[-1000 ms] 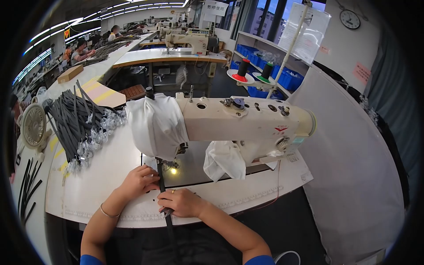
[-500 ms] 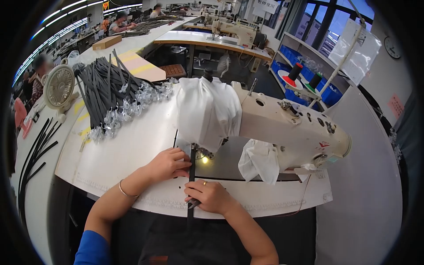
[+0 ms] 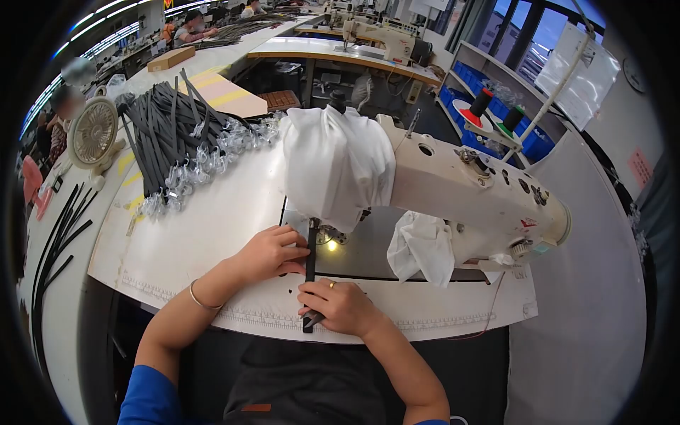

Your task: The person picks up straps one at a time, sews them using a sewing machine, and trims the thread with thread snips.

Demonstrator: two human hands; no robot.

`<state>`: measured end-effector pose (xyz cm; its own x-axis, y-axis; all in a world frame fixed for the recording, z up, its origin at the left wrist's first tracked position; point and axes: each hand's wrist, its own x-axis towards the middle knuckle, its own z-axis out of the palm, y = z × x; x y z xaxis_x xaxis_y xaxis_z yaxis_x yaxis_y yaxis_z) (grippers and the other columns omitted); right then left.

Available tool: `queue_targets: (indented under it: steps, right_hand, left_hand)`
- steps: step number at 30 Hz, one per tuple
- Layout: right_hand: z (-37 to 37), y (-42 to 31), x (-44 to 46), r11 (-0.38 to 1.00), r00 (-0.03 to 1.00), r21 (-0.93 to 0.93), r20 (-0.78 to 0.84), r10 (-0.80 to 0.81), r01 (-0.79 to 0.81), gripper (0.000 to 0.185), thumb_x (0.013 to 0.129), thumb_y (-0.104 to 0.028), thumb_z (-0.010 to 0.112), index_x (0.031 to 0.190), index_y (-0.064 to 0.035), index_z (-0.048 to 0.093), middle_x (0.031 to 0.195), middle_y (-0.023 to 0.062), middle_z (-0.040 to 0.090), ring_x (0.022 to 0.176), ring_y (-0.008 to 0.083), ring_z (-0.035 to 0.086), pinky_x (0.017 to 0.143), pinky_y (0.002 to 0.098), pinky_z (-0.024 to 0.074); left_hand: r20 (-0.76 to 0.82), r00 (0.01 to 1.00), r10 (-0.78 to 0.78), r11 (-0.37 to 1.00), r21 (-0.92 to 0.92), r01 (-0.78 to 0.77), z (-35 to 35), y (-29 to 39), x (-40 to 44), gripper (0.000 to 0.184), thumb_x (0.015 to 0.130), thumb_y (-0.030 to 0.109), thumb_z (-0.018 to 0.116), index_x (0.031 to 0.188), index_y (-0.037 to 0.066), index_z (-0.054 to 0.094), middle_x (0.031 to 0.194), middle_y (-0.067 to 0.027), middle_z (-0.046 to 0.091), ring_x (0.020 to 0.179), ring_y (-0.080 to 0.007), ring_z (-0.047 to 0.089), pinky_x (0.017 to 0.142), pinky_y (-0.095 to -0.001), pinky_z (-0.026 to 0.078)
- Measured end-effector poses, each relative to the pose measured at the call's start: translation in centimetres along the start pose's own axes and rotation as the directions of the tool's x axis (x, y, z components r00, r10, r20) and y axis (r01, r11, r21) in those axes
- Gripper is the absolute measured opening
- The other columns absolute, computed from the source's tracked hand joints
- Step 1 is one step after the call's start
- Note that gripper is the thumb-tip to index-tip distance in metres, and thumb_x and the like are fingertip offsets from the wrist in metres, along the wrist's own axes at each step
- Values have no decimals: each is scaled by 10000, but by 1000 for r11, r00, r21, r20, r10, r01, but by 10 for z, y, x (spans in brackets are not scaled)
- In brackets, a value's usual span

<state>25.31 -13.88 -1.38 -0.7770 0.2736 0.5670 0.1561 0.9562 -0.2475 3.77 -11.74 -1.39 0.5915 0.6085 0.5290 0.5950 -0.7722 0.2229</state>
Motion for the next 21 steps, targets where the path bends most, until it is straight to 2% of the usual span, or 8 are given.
queue_targets:
  steps: [3,11,15,18,21]
  right_hand:
    - [-1,0,1,1000,1000,-9,13,-3,3,188,716,-193,691,846,-87,606,922,8,610,690,167,599,555,273,499]
    - [-5,-4,-2,997,998,-78,57,34,-29,120,729,-155,662,813,-102,594,804,13,563,608,155,577,493,279,474]
    - [-1,-1,-4,995,998,-93,49,30,-25,114,722,-118,648,822,-106,595,820,10,563,586,152,567,485,279,464]
    - [1,2,-4,994,999,-111,31,28,-24,147,706,-97,647,845,-104,598,843,6,560,607,149,570,489,272,461]
    - [1,0,2,984,996,-160,6,84,-82,167,711,-101,650,871,-96,601,866,3,559,647,150,577,514,276,466]
  left_hand:
    - [-13,1000,14,1000,2,-14,0,-1,1,312,648,262,724,877,58,665,900,-15,587,846,-192,550,716,-310,458]
    - [-13,1000,-7,1000,-3,7,0,-1,0,331,648,278,724,883,53,662,906,-18,584,853,-194,550,717,-311,459]
    - [11,999,-37,999,-8,37,0,-1,0,336,662,297,711,886,50,662,909,-30,590,886,-200,548,756,-314,446]
    - [-4,1000,-31,999,18,31,-1,-1,0,360,637,288,726,899,49,661,937,-23,604,874,-193,559,719,-311,470]
    - [6,999,-38,998,44,37,0,-2,-2,374,637,289,723,915,46,659,973,-37,617,904,-200,565,741,-316,478]
